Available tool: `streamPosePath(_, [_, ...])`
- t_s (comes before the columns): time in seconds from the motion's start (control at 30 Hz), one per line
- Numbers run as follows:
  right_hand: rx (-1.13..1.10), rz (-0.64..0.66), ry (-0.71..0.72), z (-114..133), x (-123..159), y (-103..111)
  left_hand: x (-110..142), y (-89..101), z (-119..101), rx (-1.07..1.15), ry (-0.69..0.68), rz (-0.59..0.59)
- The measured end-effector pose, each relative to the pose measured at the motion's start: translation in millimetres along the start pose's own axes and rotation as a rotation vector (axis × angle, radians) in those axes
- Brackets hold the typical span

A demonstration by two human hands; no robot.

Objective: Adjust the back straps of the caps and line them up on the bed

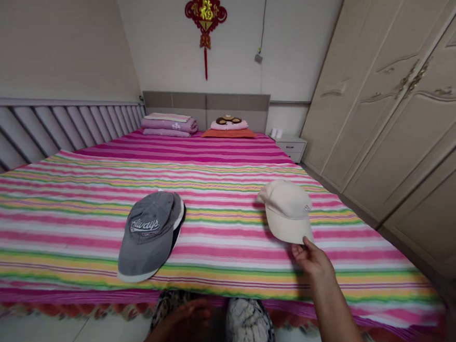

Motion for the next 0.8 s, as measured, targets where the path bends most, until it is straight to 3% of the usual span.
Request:
streamPosePath(0.17, [-0.015, -0.006, 0.050, 23, -15, -12, -3, 4.0, 3, -0.019, -0.006, 0.048])
streamPosePath(0.5, [0.081, -0.178, 0.046, 33, -23, 59, 2, -5.1, 3, -0.036, -0.013, 0.046])
streamPosePath(0.63, [0.105, -0.175, 0.044, 32, -27, 66, 0, -7.3, 3, -0.045, 0.000, -0.002])
streamPosePath(0.8, [0.110, -0.088, 0.103, 35, -31, 60, 2, -6.8, 4, -0.037, 0.005, 0.008])
Point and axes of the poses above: each hand's wrist, its own x-axis away from the middle knuckle, its own y-axis out of the back of the hand, z = x × y, the point moved 9 cm from there along -x, towards the middle knuckle, and after that the axes turned 4 degrees about y, right-handed, at the moved point
